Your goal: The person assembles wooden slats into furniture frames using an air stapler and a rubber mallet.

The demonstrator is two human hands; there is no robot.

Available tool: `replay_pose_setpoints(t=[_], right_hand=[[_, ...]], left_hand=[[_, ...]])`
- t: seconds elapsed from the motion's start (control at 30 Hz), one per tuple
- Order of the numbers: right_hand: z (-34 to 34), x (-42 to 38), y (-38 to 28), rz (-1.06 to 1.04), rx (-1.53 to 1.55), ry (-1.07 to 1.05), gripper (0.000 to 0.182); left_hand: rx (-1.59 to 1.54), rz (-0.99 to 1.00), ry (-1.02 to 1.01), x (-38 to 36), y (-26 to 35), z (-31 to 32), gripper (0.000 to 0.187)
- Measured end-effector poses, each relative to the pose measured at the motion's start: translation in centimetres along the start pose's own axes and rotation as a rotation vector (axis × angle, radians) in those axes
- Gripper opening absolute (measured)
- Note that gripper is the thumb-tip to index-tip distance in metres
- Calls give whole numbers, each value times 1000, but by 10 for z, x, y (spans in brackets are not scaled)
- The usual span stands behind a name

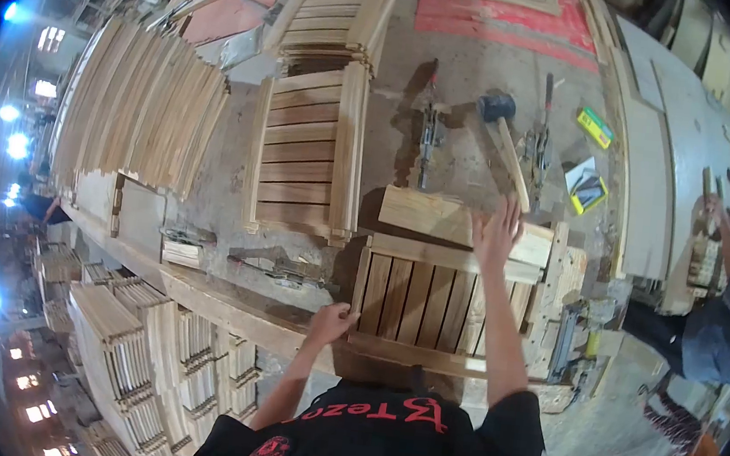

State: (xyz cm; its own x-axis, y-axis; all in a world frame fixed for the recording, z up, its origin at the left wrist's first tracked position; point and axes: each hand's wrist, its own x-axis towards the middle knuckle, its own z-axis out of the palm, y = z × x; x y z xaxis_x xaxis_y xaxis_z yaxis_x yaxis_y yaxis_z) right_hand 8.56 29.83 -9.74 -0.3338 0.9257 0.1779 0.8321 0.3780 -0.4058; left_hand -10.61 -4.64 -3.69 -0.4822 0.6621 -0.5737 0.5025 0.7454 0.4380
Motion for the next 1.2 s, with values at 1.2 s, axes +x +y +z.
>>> replay_pose_setpoints(t=[1.2], right_hand=[[-71, -295, -1, 108, 20, -228, 32]], left_hand=[[-34, 137, -521, 29, -20, -138, 25]])
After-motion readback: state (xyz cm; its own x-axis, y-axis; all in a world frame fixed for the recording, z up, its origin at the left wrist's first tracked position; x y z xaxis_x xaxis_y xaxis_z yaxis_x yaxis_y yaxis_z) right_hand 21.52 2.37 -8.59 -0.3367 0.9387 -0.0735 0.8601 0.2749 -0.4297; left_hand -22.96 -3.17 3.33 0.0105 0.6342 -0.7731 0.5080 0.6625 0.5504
